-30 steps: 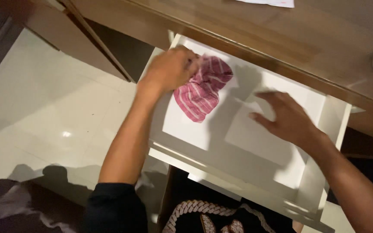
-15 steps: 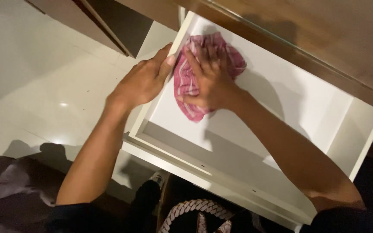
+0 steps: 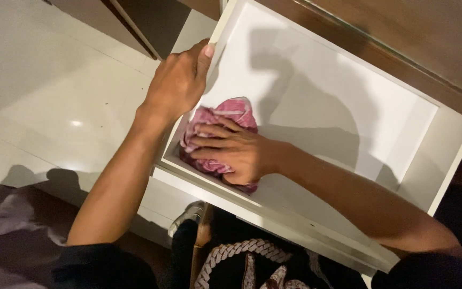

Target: Cleaning a wooden desk and its drawer using a spray bottle and a cleaning cloth.

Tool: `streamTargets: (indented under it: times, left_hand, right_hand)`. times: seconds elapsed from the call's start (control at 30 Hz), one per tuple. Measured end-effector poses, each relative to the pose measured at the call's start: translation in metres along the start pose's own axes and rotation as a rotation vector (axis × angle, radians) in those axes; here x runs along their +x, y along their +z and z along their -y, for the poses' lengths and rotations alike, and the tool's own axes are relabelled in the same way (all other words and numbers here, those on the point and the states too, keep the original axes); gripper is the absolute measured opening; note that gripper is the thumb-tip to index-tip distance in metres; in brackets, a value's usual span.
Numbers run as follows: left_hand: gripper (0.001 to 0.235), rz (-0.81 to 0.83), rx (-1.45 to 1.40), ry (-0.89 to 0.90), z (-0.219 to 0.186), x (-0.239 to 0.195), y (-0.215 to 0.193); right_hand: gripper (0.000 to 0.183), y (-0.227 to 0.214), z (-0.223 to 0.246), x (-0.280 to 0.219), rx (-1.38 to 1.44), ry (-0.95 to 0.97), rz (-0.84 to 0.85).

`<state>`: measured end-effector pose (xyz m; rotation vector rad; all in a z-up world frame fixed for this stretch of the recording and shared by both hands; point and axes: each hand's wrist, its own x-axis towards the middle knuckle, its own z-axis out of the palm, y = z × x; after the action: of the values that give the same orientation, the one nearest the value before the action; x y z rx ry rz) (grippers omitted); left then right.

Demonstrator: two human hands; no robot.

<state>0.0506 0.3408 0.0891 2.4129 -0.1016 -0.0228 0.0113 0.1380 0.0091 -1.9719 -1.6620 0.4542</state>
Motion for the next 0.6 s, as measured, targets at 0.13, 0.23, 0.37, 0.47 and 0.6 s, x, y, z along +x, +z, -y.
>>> streamTargets:
  times: [0.13, 0.23, 0.37, 0.47, 0.6]
  left_hand:
    - [0.069, 0.096, -0.009, -0.195, 0.022, 0.005, 0.003]
    - [0.081, 0.008, -0.352, -0.08, 0.056, 0.012, 0.006]
    - [0.078, -0.308, -0.929, -0.392, 0.076, 0.016, -0.001]
    - [0.076, -0.401, -1.108, -0.348, 0.127, 0.012, 0.0]
    - [0.054, -0.684, -1.348, -0.452, 0.104, 0.008, -0.031]
  right_hand:
    - [0.07, 0.018, -0.011, -0.018, 0.13, -0.063, 0.023]
    - [0.056, 0.022, -0.002, -0.023, 0.206, -0.057, -0.195]
    - [0.064, 0.023, 0.0, 0.018, 0.165, -0.104, -0.774]
    - [0.076, 0.024, -0.014, 0.065, 0.04, -0.204, -0.93]
    - [0.083, -0.002, -0.043, 0.09, -0.073, -0.27, -0.765]
